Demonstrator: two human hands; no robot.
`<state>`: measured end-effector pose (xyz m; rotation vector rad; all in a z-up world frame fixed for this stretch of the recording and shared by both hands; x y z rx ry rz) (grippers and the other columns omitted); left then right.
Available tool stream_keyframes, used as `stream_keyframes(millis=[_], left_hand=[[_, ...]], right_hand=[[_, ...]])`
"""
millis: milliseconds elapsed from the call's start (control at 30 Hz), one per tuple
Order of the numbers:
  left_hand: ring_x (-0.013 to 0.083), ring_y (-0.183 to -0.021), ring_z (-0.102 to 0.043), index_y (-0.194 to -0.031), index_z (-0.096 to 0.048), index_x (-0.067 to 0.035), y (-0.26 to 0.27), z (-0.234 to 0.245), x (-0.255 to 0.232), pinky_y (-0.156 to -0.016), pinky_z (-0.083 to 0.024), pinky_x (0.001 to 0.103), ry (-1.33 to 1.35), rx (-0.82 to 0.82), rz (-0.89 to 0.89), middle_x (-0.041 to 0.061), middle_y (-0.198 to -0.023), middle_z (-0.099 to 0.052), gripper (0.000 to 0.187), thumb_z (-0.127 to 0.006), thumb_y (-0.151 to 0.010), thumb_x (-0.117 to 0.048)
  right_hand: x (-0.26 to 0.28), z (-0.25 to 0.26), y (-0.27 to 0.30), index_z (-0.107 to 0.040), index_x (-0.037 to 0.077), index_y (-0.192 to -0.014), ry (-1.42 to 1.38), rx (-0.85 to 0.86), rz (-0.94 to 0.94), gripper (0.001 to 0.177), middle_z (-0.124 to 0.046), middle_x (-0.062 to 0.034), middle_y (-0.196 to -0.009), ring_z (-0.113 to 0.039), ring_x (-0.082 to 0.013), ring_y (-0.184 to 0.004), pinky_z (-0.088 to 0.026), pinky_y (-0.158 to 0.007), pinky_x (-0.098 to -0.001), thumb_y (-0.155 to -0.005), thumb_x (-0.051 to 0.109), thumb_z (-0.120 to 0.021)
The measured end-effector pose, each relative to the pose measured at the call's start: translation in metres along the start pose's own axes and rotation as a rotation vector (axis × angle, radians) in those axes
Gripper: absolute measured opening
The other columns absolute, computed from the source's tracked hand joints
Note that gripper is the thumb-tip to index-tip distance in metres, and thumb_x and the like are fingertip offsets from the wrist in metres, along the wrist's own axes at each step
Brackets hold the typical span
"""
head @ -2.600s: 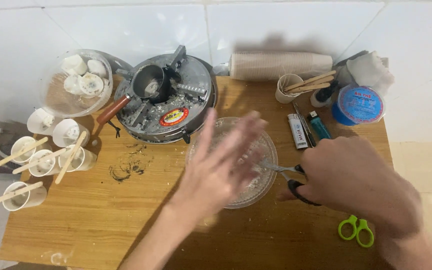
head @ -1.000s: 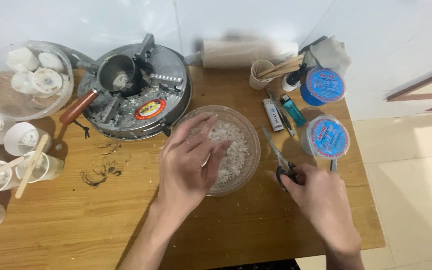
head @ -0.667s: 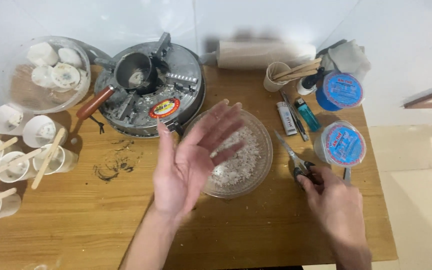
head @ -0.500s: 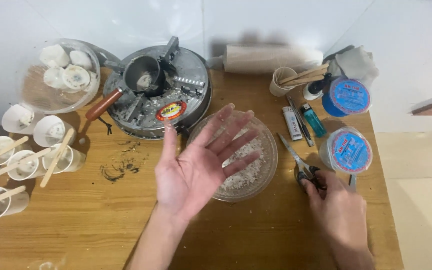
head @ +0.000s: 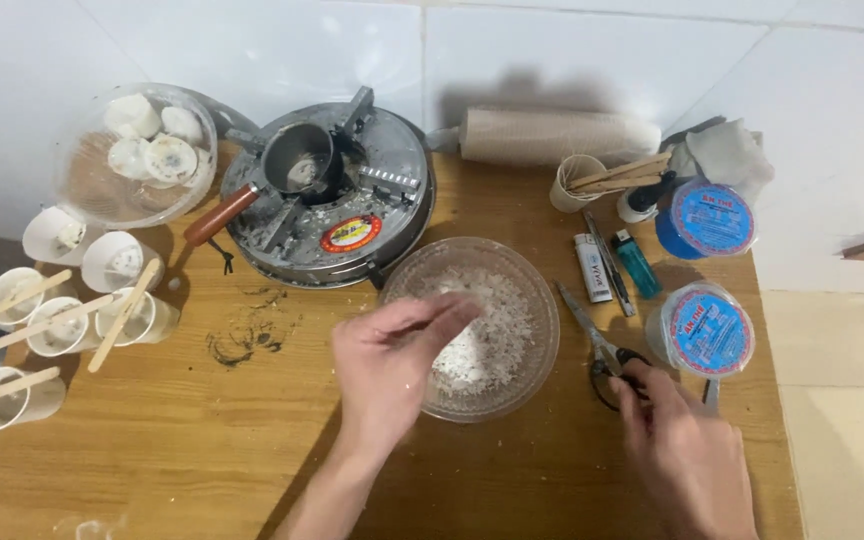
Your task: Cutting a piece of wax with scissors, lighting a small gas burner, and melting the wax in a metal pot.
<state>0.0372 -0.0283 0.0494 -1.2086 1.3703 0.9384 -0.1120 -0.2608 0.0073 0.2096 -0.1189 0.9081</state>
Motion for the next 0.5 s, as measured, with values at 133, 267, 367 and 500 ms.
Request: stream_keyframes(millis=[133,267,367,500], left_hand=[[0.0109,-0.085,-0.078,-0.085,-0.081,-0.013,0.0,-0.002,-0.004,-0.079,-0.06,0.023,-0.325,-0.085,-0.272,0.005,-0.093,-0.082,0.007,-0.084,-0.079,-0.011],[0.0361,-0.126,-0.061,-0.101,-0.074,-0.005,0.0,-0.018,-0.025,-0.1,-0.053,0.044,-0.863,0.109,-0.648,0.017,-0.143,-0.057,0.021,-0.054,-0.101,-0.01],[0.0433,-0.147,-0.039,-0.129,-0.069,-0.009,0.001,-0.024,-0.024,-0.114,-0.039,0.055,-1.032,0.216,-0.607,0.02,-0.159,-0.04,0.039,-0.04,-0.105,-0.02],[0.0434,-0.145,-0.044,-0.112,-0.076,0.004,0.003,-0.025,-0.027,-0.114,-0.044,0.052,-0.964,0.215,-0.614,0.017,-0.155,-0.046,0.039,-0.041,-0.104,-0.009]], right_hand=[[-0.012,-0.008,0.0,-0.067,0.031,-0.121,0.097,-0.073,0.096,0.033,-0.078,-0.0054,-0.101,-0.073,-0.04,-0.084,-0.057,-0.068,-0.057,-0.094,0.047,-0.058],[-0.01,0.007,-0.001,-0.069,0.026,-0.103,0.19,-0.269,0.434,0.014,-0.076,0.0057,-0.09,-0.07,-0.027,-0.065,-0.053,-0.05,-0.0475,-0.098,0.035,-0.059],[-0.023,0.054,-0.017,-0.074,0.026,-0.099,0.085,-0.397,0.565,0.013,-0.074,0.0071,-0.079,-0.067,-0.0146,-0.059,-0.049,-0.051,-0.0374,-0.095,0.035,-0.065],[-0.068,0.103,-0.111,-0.078,0.024,-0.1,0.09,-0.506,0.317,0.02,-0.065,-0.0008,-0.067,-0.065,-0.0189,-0.066,-0.044,-0.065,-0.0368,-0.117,0.035,-0.073]])
Point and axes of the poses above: each hand's wrist, its own y-axis away from the middle knuckle, its own z-axis out of the back of the hand, x = y × z, the point moved 3 cm from there along -y, towards the middle knuckle
